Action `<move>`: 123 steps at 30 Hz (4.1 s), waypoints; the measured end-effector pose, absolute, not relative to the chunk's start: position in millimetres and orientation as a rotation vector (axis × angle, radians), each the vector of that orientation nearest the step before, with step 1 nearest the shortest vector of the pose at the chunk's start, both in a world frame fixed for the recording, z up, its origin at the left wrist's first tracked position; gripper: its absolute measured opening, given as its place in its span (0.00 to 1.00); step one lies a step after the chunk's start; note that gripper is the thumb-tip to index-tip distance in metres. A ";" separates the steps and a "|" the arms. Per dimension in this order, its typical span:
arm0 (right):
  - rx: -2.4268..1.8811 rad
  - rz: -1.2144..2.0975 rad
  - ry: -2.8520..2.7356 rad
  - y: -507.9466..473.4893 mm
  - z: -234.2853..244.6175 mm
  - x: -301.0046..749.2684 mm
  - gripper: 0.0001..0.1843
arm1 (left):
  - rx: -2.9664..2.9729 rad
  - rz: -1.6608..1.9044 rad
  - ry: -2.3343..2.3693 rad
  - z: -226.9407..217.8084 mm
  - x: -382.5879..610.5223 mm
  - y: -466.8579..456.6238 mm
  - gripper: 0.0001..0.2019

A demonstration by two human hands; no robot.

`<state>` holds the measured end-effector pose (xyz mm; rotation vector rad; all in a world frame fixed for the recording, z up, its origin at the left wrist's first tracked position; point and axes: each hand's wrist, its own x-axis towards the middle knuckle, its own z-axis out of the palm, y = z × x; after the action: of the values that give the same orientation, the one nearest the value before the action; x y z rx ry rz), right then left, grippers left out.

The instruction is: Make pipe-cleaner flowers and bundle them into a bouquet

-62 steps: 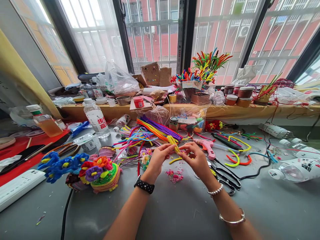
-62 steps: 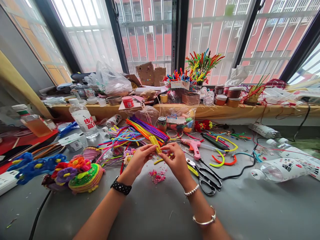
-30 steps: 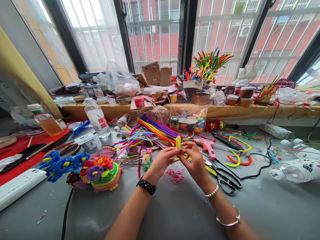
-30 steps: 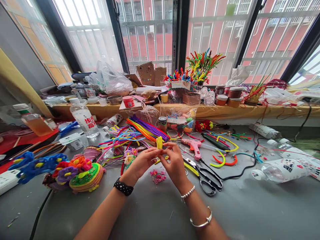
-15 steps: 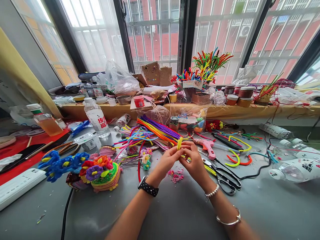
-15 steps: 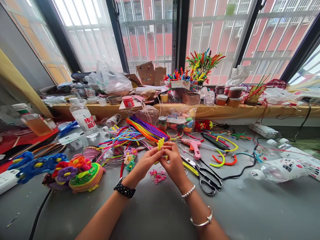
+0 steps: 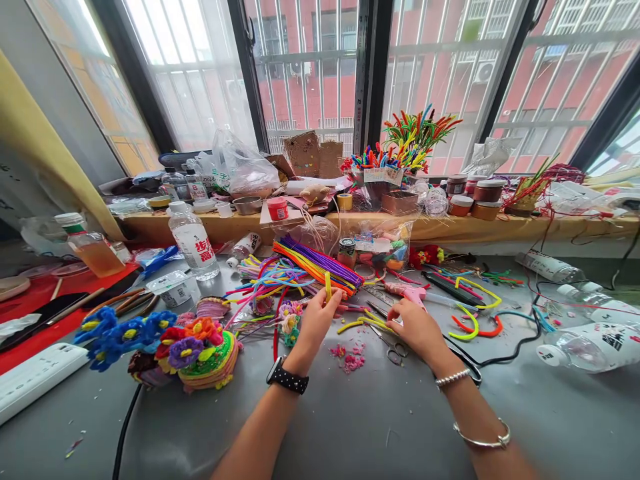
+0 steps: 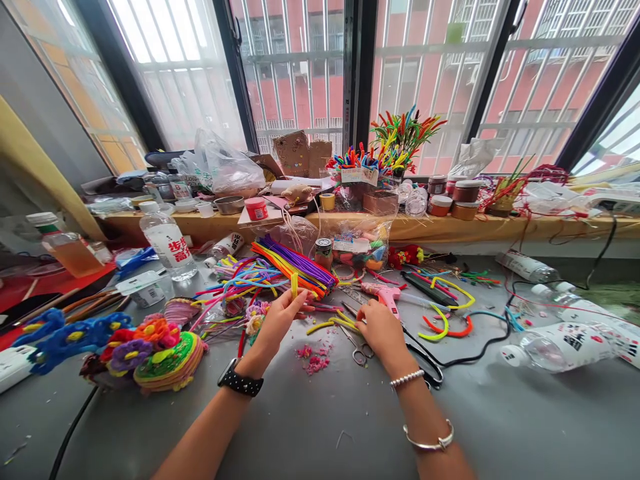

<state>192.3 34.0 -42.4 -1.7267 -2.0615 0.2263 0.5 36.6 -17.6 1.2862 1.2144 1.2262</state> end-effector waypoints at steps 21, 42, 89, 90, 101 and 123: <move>-1.770 0.059 -2.219 33.3 -53.6 185.8 0.05 | 1.271 1.191 1.231 -16.9 4.8 33.3 0.25; -0.861 1.037 -0.827 27.6 -27.9 170.8 0.13 | 1.415 1.003 0.923 -15.1 9.7 25.8 0.18; -0.925 1.207 -1.008 24.6 -26.1 165.3 0.10 | 1.521 1.110 0.967 -1.7 -11.0 30.3 0.15; -0.917 1.229 -1.085 22.2 -24.9 161.2 0.10 | 1.507 1.087 0.892 -1.4 -7.1 27.7 0.16; -0.835 1.570 -1.094 17.2 -26.7 151.6 0.11 | 1.682 1.075 0.775 -2.1 1.1 20.6 0.11; -0.831 1.453 -0.555 28.5 -40.9 151.2 0.10 | 1.432 1.304 0.674 -3.9 0.0 26.2 0.25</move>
<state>151.2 28.5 -40.9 -0.8308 -0.5550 1.4530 0.0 26.2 -3.9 1.4321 0.6743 1.3045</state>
